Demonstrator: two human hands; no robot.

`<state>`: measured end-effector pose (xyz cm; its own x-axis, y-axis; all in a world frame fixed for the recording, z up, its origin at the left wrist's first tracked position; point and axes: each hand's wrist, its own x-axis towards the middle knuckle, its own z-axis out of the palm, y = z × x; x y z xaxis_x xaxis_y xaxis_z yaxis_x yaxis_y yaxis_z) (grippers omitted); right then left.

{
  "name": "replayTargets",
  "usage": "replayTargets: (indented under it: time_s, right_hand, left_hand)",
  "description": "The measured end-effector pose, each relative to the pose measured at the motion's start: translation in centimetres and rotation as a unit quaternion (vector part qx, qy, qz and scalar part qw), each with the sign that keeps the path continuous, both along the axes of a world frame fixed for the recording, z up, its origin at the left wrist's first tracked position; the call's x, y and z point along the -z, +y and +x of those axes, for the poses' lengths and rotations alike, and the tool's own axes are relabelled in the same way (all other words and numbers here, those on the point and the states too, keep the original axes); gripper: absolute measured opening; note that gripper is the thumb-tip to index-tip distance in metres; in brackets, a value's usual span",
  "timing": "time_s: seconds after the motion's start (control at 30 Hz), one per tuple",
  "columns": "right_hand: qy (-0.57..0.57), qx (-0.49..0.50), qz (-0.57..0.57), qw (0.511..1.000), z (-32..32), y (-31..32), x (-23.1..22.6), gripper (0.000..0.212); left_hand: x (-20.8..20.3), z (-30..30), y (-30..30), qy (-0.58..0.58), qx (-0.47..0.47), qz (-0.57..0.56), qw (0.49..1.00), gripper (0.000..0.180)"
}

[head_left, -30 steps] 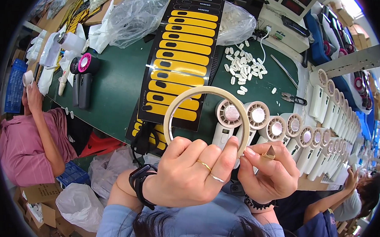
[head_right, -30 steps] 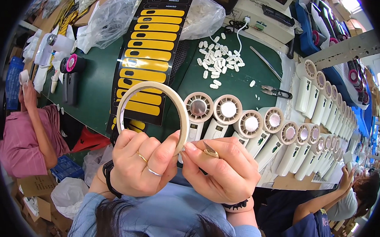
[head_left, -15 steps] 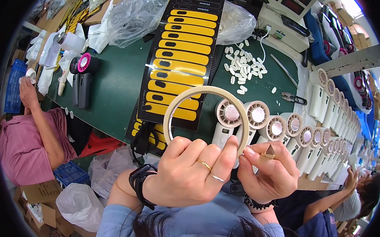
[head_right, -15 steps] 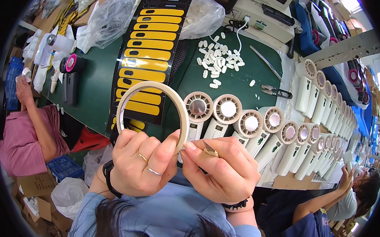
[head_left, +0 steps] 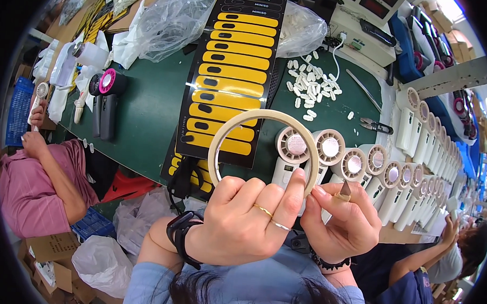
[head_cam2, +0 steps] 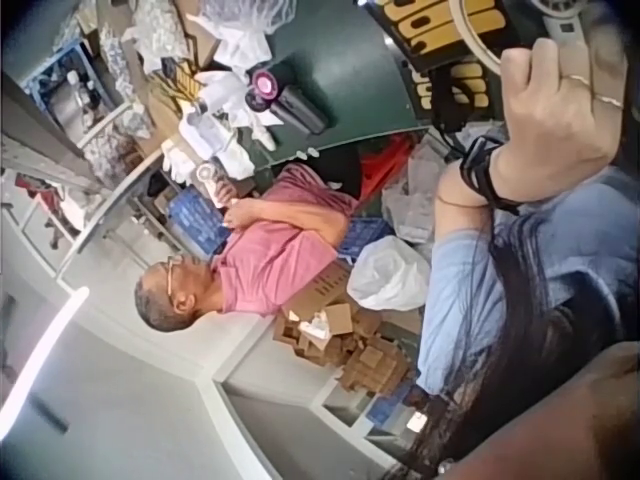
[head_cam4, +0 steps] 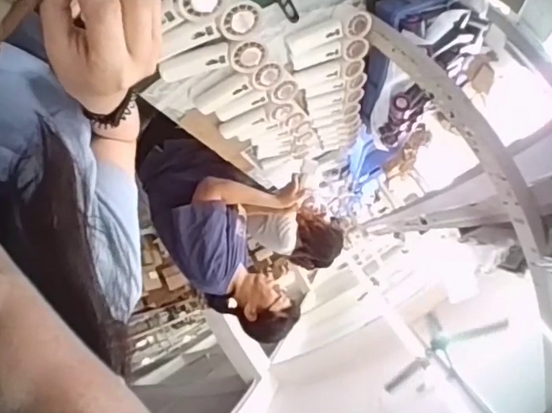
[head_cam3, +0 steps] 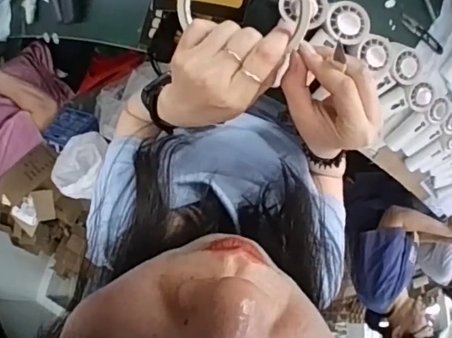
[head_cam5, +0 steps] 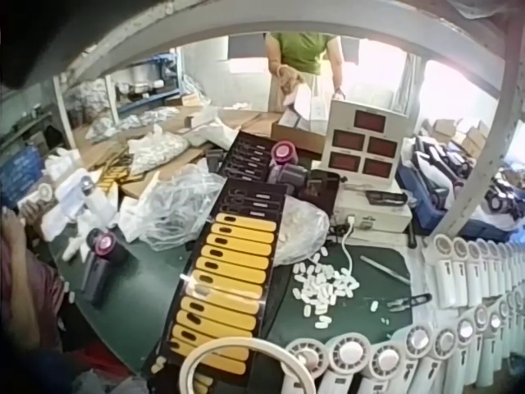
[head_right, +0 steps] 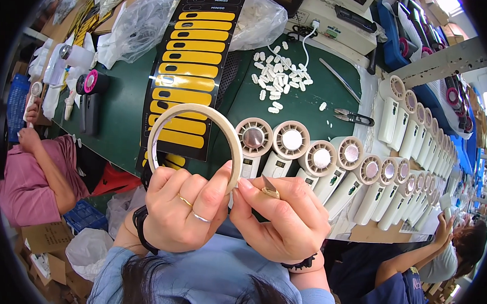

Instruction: The person cuts a piece of tape from a roll using shears and applies it to a circuit board inside a handheld fan. Then, they use tweezers to pick up a small white component and place it onto the taped area.

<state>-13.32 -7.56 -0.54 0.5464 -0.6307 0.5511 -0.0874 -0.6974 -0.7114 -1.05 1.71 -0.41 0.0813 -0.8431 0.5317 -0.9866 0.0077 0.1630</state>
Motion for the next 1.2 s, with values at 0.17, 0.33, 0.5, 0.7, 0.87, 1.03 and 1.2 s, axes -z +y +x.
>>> replayTargets:
  time_s: [0.17,0.33,0.5,0.7,0.87,1.03,1.2]
  right_hand:
    - [0.016,0.017,-0.006,1.0,0.04,0.16,-0.34,0.018]
    - [0.015,0.022,0.002,1.0,-0.03,0.17,-0.28,0.018]
    - [0.031,0.012,0.006,0.999,0.04,-0.06,-0.5,0.018]
    - [0.032,0.004,0.001,0.999,0.05,-0.18,-0.32,0.018]
    - [0.018,0.012,-0.014,1.0,0.11,-0.12,-0.31,0.017]
    - [0.004,0.008,-0.009,1.0,0.09,-0.14,-0.27,0.015]
    - [-0.004,-0.002,0.002,1.0,0.07,-0.23,-0.44,0.013]
  left_hand:
    - [0.02,-0.07,-0.13,0.005,0.002,-0.001,1.0,0.036]
    - [-0.09,-0.29,-0.19,0.014,-0.004,-0.006,1.0,0.036]
    - [-0.13,-0.28,-0.2,0.023,-0.003,0.002,1.0,0.038]
    - [0.06,-0.1,-0.25,0.025,0.003,-0.008,1.0,0.038]
    - [-0.1,0.08,-0.09,0.054,0.022,0.003,0.998,0.038]
    - [-0.2,0.16,-0.09,0.086,0.034,0.011,0.996,0.039]
    - [-0.23,0.39,-0.39,0.158,0.075,-0.016,0.984,0.035]
